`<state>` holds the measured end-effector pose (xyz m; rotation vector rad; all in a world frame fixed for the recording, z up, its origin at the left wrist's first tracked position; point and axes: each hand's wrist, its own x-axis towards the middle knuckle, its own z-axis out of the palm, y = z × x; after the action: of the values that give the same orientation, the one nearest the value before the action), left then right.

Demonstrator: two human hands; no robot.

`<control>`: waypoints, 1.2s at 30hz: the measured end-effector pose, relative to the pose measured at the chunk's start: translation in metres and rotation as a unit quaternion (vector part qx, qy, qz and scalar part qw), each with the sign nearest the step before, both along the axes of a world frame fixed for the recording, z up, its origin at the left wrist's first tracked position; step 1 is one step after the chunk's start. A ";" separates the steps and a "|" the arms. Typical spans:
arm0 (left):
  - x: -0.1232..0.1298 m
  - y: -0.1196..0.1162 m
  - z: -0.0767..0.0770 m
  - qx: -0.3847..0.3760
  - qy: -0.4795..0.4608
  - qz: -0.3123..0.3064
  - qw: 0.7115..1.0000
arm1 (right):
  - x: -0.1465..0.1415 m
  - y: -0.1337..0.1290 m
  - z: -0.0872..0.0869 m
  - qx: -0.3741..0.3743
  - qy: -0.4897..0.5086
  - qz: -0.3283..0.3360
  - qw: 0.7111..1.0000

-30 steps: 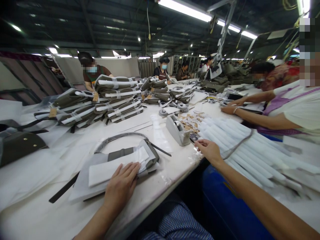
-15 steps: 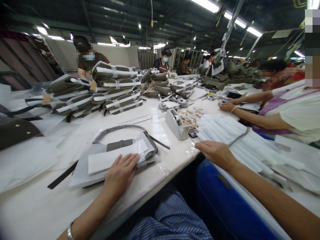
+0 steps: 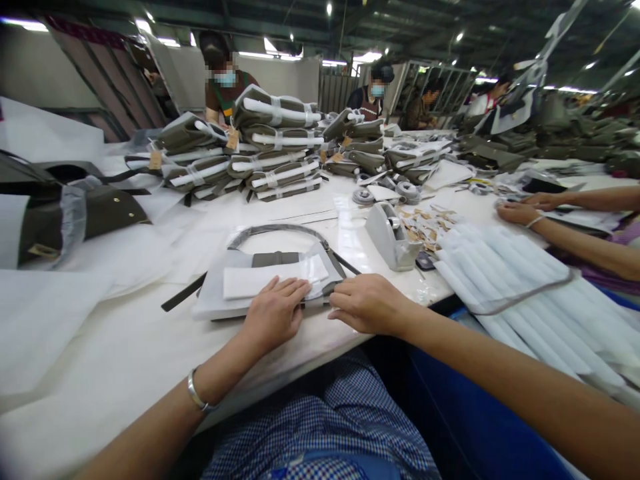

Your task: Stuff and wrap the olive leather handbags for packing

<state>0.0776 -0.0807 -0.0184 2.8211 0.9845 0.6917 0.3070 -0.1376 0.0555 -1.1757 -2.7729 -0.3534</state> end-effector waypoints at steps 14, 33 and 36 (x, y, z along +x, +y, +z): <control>-0.003 -0.002 0.005 -0.024 -0.028 -0.015 0.999 | -0.017 0.009 -0.018 -0.089 0.057 -0.065 0.992; -0.003 -0.001 0.001 -0.023 -0.041 -0.014 0.999 | -0.024 -0.002 -0.011 -0.186 0.171 -0.158 0.955; -0.003 -0.001 0.002 -0.022 -0.043 -0.011 0.999 | -0.026 0.000 -0.014 -0.216 0.214 -0.185 0.935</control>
<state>0.0749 -0.0819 -0.0159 2.7351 0.9415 0.7728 0.2813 -0.1378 0.0419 -1.6379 -2.2963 0.4657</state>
